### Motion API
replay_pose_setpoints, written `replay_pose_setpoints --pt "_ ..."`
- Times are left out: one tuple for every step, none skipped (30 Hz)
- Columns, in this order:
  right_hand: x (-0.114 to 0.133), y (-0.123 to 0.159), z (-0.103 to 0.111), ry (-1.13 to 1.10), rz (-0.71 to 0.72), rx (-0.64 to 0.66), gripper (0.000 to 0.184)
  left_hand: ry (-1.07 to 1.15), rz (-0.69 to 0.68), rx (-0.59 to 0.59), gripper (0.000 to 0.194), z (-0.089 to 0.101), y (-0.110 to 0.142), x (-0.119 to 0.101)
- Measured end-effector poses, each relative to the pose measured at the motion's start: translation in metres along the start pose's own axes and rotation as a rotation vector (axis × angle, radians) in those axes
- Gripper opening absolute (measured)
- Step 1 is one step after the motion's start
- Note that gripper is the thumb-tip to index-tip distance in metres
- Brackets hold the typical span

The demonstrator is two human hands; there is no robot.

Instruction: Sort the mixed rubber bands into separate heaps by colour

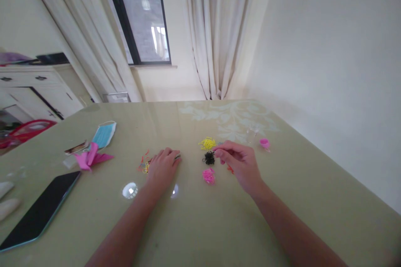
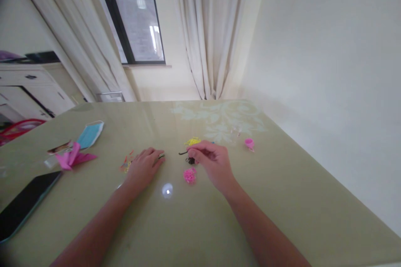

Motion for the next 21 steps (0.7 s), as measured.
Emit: replay_pose_setpoints --pt "-0.006 -0.003 0.002 0.029 -0.021 -0.001 0.018 -0.012 -0.001 0.021 0.028 -0.002 -0.001 0.000" --pt "-0.014 -0.005 0.004 0.068 -0.047 0.007 0.019 -0.017 -0.002 0.036 0.027 -0.004 -0.001 0.000" --pt "-0.022 -0.008 0.005 0.121 -0.074 0.026 0.018 -0.019 -0.004 0.046 0.027 -0.005 -0.002 -0.001" --pt "-0.031 -0.010 0.005 0.185 -0.098 0.052 0.017 -0.018 -0.010 0.050 0.028 -0.005 -0.002 -0.002" --pt "-0.039 -0.012 0.005 0.266 -0.107 0.075 0.014 -0.017 -0.018 0.050 0.028 -0.005 -0.002 -0.003" --pt "-0.046 -0.013 0.006 0.354 -0.104 0.093 0.012 -0.016 -0.024 0.042 0.027 -0.005 -0.003 -0.004" --pt "-0.051 -0.014 0.006 0.435 -0.090 0.104 0.010 -0.011 -0.028 0.023 0.026 -0.004 -0.003 -0.004" --pt "-0.055 -0.014 0.005 0.507 -0.066 0.109 0.010 0.002 -0.028 -0.004 0.025 -0.003 -0.003 -0.004" --pt "-0.058 -0.013 0.004 0.567 -0.038 0.110 0.011 0.028 -0.024 -0.038 0.024 -0.001 -0.002 -0.003" --pt "-0.060 -0.013 0.002 0.614 -0.007 0.114 0.013 0.072 -0.019 -0.076 0.023 0.001 -0.002 -0.002" --pt "-0.062 -0.012 0.000 0.655 0.021 0.123 0.014 0.138 -0.016 -0.109 0.022 0.003 -0.001 -0.002" --pt "-0.063 -0.011 -0.002 0.695 0.043 0.137 0.015 0.222 -0.020 -0.140 0.021 0.005 0.000 -0.003" --pt "-0.066 -0.011 -0.004 0.736 0.057 0.150 0.015 0.317 -0.031 -0.168 0.020 0.006 0.001 -0.005" --pt "-0.068 -0.010 -0.006 0.781 0.062 0.159 0.016 0.413 -0.047 -0.194 0.019 0.008 0.003 -0.008" --pt "-0.070 -0.010 -0.006 0.827 0.062 0.164 0.016 0.502 -0.066 -0.220 0.019 0.010 0.005 -0.012" --pt "-0.072 -0.010 -0.006 0.874 0.058 0.163 0.017 0.581 -0.089 -0.241 0.018 0.012 0.007 -0.017" --pt "-0.072 -0.011 -0.005 0.917 0.054 0.153 0.017 0.647 -0.110 -0.255 0.018 0.014 0.010 -0.022" --pt "-0.071 -0.011 -0.004 0.949 0.054 0.141 0.017 0.701 -0.127 -0.260 0.019 0.015 0.012 -0.027" --pt "-0.068 -0.010 -0.003 0.960 0.060 0.130 0.017 0.747 -0.141 -0.254 0.019 0.015 0.014 -0.031" --pt "-0.064 -0.009 -0.004 0.947 0.072 0.124 0.017 0.786 -0.150 -0.242 0.019 0.015 0.015 -0.035" --pt "-0.058 -0.008 -0.005 0.906 0.091 0.119 0.016 0.820 -0.155 -0.230 0.019 0.014 0.017 -0.039"
Point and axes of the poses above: each hand's wrist, its own y-axis away from the middle knuckle, its own z-axis out of the back of the hand, x = y × z, the point moved 8 cm from there along -y, towards the middle knuckle, and after that the axes turned 1 degree about -z, right-handed, at the moved point
